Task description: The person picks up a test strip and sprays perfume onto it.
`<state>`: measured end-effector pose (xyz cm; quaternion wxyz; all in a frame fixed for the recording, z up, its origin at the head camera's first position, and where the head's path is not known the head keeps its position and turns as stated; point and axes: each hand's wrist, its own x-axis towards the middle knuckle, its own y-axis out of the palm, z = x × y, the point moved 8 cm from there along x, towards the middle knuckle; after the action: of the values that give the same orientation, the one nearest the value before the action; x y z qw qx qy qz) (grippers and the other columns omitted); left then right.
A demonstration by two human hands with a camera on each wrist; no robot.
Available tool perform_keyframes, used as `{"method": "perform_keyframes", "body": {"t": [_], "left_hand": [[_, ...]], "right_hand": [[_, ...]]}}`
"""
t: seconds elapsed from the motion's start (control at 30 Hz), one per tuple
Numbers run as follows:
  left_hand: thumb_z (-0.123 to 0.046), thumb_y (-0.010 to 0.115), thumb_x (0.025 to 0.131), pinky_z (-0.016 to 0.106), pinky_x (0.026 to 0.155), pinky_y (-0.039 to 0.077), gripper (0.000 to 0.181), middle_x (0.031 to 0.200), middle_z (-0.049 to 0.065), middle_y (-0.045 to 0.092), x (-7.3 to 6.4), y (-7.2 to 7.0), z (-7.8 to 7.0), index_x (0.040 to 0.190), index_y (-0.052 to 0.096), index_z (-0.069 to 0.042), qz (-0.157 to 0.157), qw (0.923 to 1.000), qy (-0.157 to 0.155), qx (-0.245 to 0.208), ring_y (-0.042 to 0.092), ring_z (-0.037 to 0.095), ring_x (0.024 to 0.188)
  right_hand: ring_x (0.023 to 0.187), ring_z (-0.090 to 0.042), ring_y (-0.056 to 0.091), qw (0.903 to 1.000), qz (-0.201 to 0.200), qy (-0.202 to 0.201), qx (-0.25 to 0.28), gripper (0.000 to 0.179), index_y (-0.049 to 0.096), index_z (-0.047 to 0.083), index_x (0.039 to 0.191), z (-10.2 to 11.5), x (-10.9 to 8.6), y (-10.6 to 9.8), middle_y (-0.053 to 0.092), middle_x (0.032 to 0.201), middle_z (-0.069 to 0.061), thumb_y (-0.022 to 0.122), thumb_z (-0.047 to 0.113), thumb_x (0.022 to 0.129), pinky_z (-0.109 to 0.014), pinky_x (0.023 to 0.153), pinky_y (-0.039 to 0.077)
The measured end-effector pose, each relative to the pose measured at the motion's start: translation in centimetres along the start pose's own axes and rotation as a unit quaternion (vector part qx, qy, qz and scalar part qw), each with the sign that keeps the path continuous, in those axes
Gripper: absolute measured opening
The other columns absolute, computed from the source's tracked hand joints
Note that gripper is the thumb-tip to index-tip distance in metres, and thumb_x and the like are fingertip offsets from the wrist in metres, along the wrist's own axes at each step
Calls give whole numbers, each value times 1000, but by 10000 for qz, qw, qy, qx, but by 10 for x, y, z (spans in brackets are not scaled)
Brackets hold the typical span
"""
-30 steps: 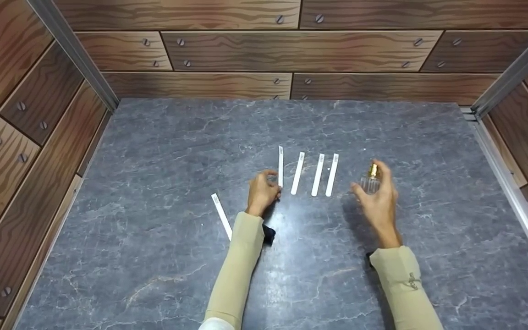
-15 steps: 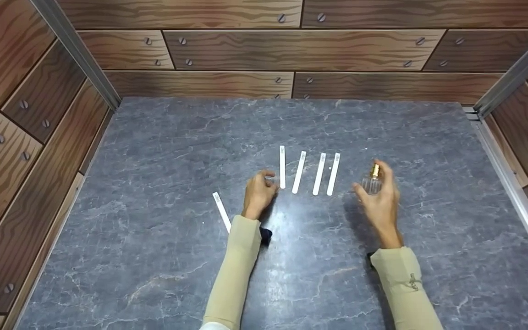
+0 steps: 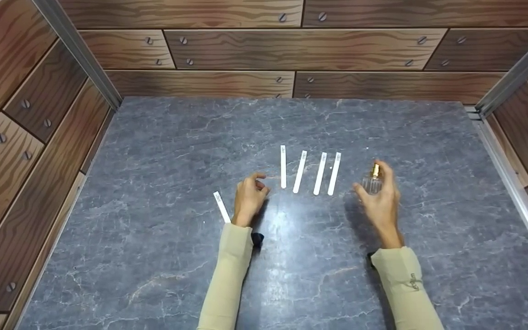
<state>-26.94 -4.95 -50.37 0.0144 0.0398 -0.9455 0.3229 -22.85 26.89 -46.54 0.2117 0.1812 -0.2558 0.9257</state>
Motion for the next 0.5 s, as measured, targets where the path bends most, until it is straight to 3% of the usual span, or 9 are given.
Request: {"method": "perform_keyframes", "body": {"t": [0.17,0.5], "left_hand": [[3,76,84,43,72,56,29,83,11,71,-6,-8,2,112,73,1,-280,9994,40,194,69,29,77],[7,77,80,44,70,57,29,80,14,70,-18,-18,9,109,72,4,-617,9976,191,246,69,30,74]], "right_hand": [[103,-38,62,9999,-44,-112,48,66,52,-2,136,3,1,-2,62,125,-29,80,-9,77,-20,79,45],[100,-34,60,9996,-78,-247,114,64,53,-2,135,6,3,-2,62,123,-29,80,-9,77,-22,80,43]]}}
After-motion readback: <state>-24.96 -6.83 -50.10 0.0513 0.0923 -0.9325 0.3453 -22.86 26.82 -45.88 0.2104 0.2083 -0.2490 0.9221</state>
